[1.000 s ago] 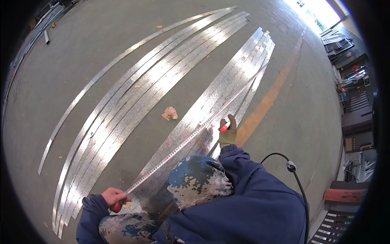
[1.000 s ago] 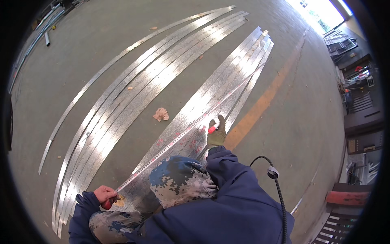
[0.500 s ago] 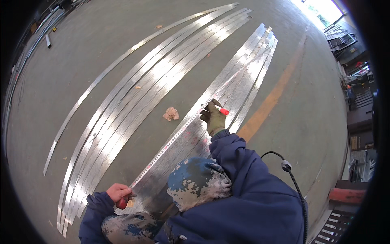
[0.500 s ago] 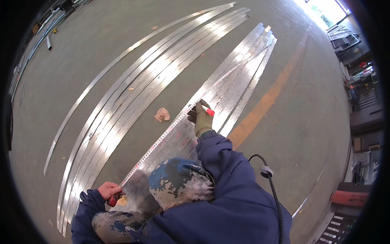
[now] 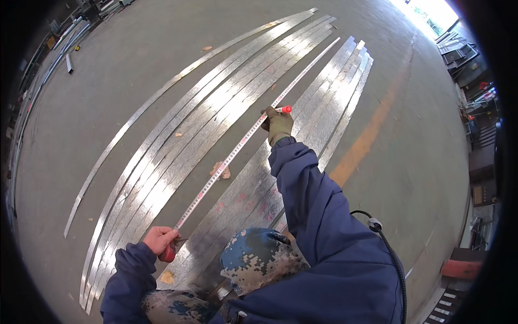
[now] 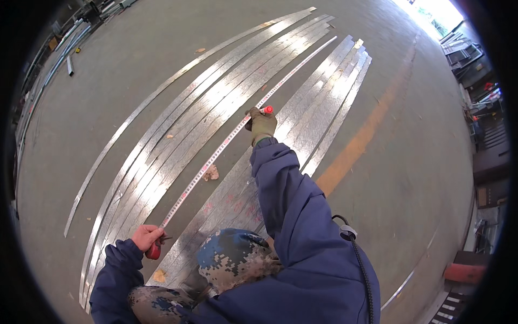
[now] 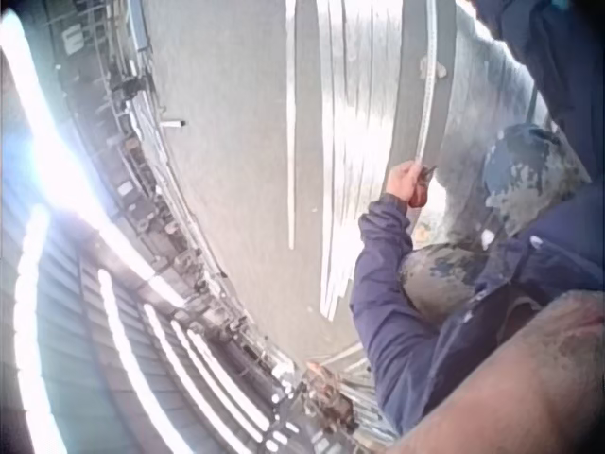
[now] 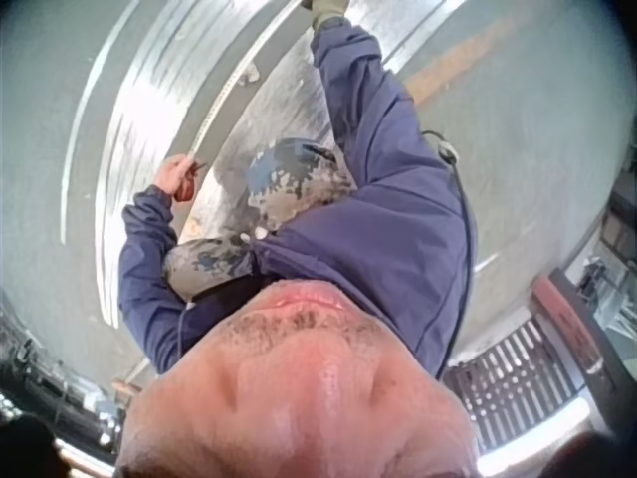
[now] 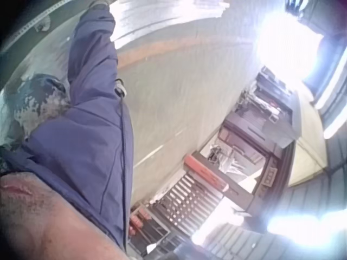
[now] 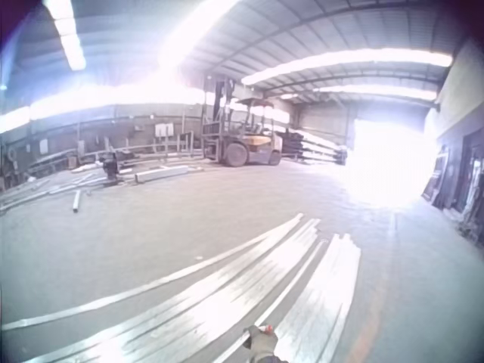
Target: The person measures and marks multiple long metal strips laid on the floor using a tape measure and a red marker. They repeatedly position the tape measure along each strip and make marks at measured intervals.
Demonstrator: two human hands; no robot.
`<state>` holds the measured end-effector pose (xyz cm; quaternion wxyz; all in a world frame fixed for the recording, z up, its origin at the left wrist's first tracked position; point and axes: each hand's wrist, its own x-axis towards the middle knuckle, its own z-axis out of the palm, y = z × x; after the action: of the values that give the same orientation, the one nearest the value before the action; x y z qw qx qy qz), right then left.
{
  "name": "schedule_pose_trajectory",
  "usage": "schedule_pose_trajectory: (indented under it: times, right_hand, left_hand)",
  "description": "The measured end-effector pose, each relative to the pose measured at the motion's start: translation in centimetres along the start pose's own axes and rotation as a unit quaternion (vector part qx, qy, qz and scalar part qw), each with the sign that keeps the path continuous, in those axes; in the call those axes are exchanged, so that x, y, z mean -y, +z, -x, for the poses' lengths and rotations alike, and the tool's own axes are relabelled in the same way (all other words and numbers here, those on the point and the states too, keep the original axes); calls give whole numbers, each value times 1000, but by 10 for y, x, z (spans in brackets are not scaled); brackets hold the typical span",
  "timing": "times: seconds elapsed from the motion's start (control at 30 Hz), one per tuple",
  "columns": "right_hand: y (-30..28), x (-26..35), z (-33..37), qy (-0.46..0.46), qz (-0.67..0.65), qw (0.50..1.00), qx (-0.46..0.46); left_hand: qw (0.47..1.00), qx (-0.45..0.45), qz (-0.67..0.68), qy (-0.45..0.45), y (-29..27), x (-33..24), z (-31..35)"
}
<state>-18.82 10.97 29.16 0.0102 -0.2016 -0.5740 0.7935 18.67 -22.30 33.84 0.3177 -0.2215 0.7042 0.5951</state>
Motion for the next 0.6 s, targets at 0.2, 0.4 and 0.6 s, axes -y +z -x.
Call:
schedule_pose_trajectory:
  times: [0.2,0.4,0.6]
  right_hand:
    - [8,-1,-41,4,13,1000,-3]
    - [13,-10,-65,12,-23,1000,-1]
    - [15,-22,-56,42,28,999,2]
  left_hand:
    - [1000,0,18,2,10,-26,-14]
    - [1000,-6,30,-4,19,-28,-19]
    - [999,-17,-13,-26,6,-23,-11]
